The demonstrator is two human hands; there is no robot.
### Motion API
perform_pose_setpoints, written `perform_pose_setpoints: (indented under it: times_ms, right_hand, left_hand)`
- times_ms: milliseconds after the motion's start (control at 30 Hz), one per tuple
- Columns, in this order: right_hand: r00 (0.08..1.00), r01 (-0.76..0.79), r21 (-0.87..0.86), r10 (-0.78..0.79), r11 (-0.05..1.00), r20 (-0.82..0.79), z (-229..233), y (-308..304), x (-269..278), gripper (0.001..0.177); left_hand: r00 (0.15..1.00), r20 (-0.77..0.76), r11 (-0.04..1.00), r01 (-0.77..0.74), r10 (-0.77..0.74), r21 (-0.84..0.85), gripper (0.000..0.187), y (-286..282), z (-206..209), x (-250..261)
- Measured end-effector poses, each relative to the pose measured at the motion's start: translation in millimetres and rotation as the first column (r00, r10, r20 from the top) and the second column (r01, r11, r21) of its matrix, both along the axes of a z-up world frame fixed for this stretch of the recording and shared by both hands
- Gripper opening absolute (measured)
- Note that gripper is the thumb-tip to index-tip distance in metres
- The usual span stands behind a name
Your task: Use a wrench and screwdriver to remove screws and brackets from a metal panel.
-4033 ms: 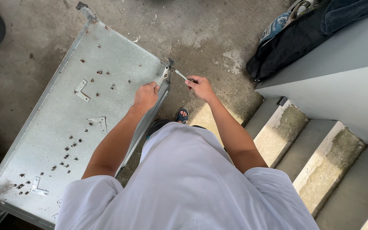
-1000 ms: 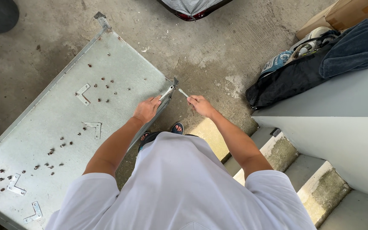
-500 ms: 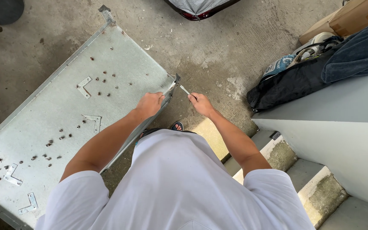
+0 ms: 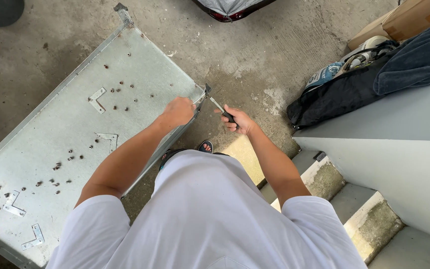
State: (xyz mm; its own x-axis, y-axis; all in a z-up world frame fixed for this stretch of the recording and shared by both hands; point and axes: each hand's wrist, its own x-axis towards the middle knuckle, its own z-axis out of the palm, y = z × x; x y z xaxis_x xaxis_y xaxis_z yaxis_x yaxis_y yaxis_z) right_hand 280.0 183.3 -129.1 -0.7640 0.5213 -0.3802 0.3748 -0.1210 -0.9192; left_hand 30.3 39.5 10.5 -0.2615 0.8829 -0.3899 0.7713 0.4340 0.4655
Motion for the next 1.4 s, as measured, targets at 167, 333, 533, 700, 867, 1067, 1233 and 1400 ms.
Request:
perform_pose_setpoints:
  times_ms: [167, 333, 533, 700, 867, 1067, 1233, 1400]
  right_hand:
    - [0.999, 0.000, -0.023, -0.001, 1.000, -0.032, 34.1, -5.1, -6.8, 0.032]
    - [0.992, -0.038, 0.557, -0.035, 0.829, 0.121, 66.1, -16.2, -7.5, 0.032]
    - [0.987, 0.148, -0.462, -0.159, 0.875, 0.015, 40.7, 6.6, -2.7, 0.040]
    - [0.940, 0.341, -0.054, -0.342, 0.939, -0.006, 41.9, -4.9, -4.1, 0.043]
    - [0.958, 0.267, -0.679, -0.263, 0.684, 0.111, 45.7, -5.4, -0.1, 0.050]
    - [0.915, 0.403, -0.171, -0.394, 0.899, 0.087, 52.7, -21.3, -7.6, 0.043]
    - [0.903, 0.430, -0.552, -0.330, 0.715, 0.276, 63.3, -19.2, -4.7, 0.066]
    - [0.903, 0.426, 0.068, -0.429, 0.902, 0.028, -0.4, -21.2, -2.5, 0.056]
  left_hand:
    - [0.999, 0.043, 0.985, -0.037, 0.030, 0.170, 0.032, -32.5, -7.8, 7.6]
    - [0.991, 0.116, 0.976, -0.089, 0.067, 0.199, 0.029, -35.0, -8.5, 9.8]
    - [0.993, 0.115, 0.976, -0.056, 0.032, 0.209, 0.031, -26.9, -4.4, -2.7]
    - [0.991, 0.128, 0.990, -0.053, 0.036, 0.127, 0.033, -22.6, -1.8, -5.1]
    - [0.993, 0.121, 0.990, -0.033, 0.017, 0.136, 0.033, -21.2, -0.4, -7.7]
    - [0.992, 0.124, 0.995, 0.009, -0.022, 0.104, 0.033, -18.4, 0.2, -16.0]
    - [0.991, 0.124, 0.996, 0.045, -0.054, 0.077, 0.032, -17.2, 7.4, -21.6]
    - [0.986, 0.115, 0.985, 0.109, -0.125, 0.134, 0.032, -15.3, -8.7, -30.6]
